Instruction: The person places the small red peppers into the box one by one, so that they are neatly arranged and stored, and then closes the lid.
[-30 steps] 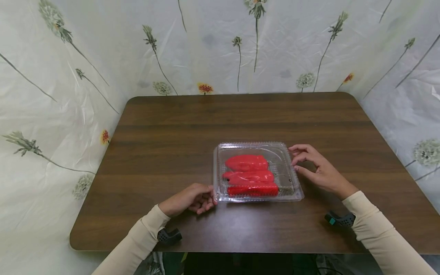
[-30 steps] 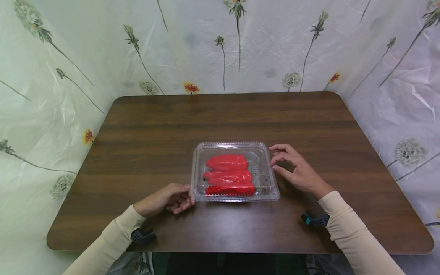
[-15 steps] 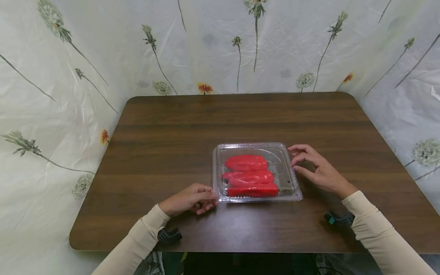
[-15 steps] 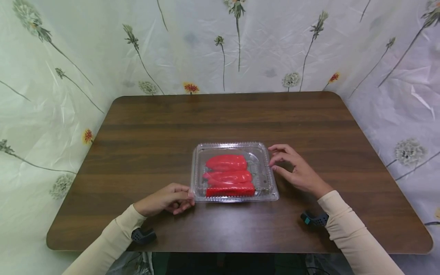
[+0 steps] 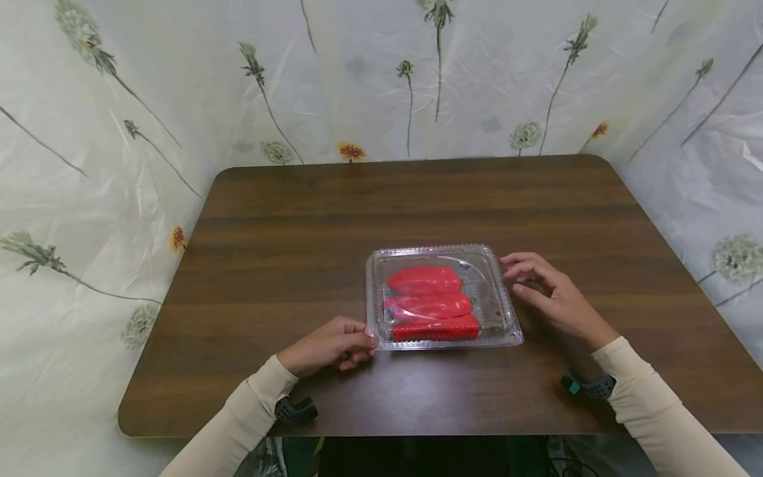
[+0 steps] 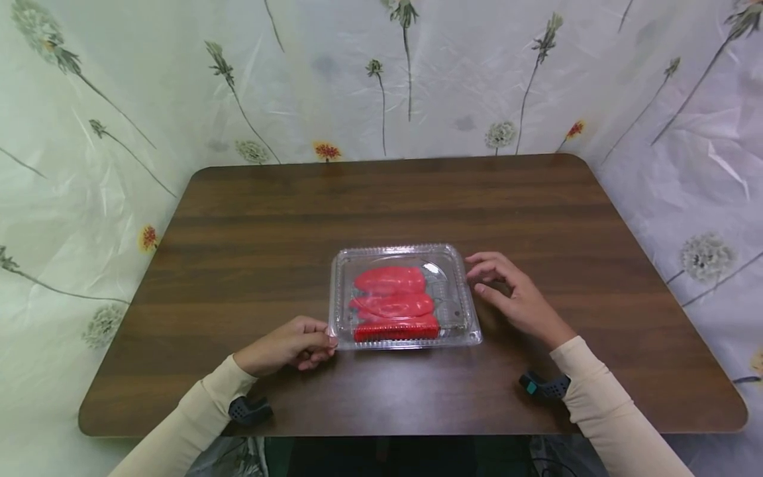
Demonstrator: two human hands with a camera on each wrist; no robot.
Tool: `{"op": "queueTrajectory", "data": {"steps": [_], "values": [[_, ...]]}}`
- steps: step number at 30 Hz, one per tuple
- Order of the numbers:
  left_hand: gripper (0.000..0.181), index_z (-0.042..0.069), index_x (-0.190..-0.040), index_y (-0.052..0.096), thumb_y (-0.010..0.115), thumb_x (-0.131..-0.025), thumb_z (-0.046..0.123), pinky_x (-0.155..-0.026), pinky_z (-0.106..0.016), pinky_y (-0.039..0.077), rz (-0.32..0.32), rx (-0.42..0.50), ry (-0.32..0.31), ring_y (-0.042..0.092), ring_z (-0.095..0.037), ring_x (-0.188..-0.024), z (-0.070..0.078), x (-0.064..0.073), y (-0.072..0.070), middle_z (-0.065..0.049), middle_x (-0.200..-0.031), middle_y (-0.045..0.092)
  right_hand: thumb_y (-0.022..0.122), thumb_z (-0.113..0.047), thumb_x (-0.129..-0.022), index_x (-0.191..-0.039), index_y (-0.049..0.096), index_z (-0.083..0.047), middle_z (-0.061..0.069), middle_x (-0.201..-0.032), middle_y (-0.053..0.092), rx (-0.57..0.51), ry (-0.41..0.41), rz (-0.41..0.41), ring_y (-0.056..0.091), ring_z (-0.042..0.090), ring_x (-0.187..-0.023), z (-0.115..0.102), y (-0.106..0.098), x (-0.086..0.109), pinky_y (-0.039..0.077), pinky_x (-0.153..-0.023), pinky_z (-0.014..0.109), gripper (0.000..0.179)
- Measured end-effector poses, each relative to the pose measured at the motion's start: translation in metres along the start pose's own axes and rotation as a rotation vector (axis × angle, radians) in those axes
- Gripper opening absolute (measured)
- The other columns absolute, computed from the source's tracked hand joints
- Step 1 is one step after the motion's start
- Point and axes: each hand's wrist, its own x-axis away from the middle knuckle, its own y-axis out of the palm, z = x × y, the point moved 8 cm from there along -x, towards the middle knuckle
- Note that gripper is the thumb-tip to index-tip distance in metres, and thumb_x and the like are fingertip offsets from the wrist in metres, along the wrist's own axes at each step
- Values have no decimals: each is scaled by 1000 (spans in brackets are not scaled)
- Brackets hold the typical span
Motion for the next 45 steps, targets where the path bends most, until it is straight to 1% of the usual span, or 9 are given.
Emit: {"op": "queueTrajectory", "data": {"steps": [5,9,12,16,19,22,32,38,45], "values": [[30,-10,-88,56,55,-100,17,-48,-22,37,-11,33,13,41,-9,-52,0,-2,3,-1,-66,48,57,3,-99,-125,59,1,19,-131,57,-45,76,70,59,17,-118,-3,-6,10,51,-90,20,26],[29,-9,-87,57,52,-101,16,-49,-22,38,-19,41,13,41,-9,-52,-3,-3,3,-1,-66,49,46,-17,-108,-128,54,4,17,-116,65,-87,255,93,67,22,-97,-3,-7,21,58,-69,32,30],[27,-5,-86,58,51,-101,16,-49,-22,37,-11,42,7,42,-9,-53,-5,-4,3,0,-66,50,37,-37,-110,-125,52,5,14,-106,67,-182,437,7,68,23,-84,0,1,34,57,-59,38,47],[25,1,-84,59,52,-100,18,-49,-22,36,0,46,2,41,-9,-53,-4,-4,3,0,-65,49,27,-44,-111,-114,55,4,10,-94,66,-388,582,-236,65,20,-72,-4,26,52,54,-51,35,55],[24,2,-83,59,53,-100,17,-49,-22,35,4,51,0,40,-9,-52,-3,-4,3,0,-65,48,24,-33,-113,-112,56,8,8,-93,67,-537,557,-387,64,15,-70,-15,46,63,53,-49,30,52],[25,-1,-83,58,53,-100,16,-49,-22,35,6,58,4,40,-9,-52,-2,-3,2,-1,-65,48,24,-24,-113,-112,54,14,7,-93,67,-617,483,-438,63,12,-69,-25,59,68,51,-48,26,49],[24,0,-81,57,54,-99,14,-49,-21,34,-17,74,15,38,-9,-52,-4,-5,4,0,-65,47,29,-19,-113,-101,49,16,0,-78,59,-604,446,-347,53,8,-57,-23,66,73,38,-37,30,42],[23,0,-82,58,55,-99,16,-49,-20,35,-28,69,17,39,-8,-52,-3,-5,4,0,-65,47,38,-27,-111,-98,53,7,-1,-74,56,-559,544,-282,51,7,-56,-16,67,79,42,-42,21,39],[23,-2,-83,58,55,-99,15,-49,-20,35,-28,66,10,39,-8,-53,-2,-4,4,-1,-66,47,40,-27,-111,-101,46,17,-2,-70,53,-519,558,-240,48,7,-54,-16,68,82,41,-42,23,46]]}}
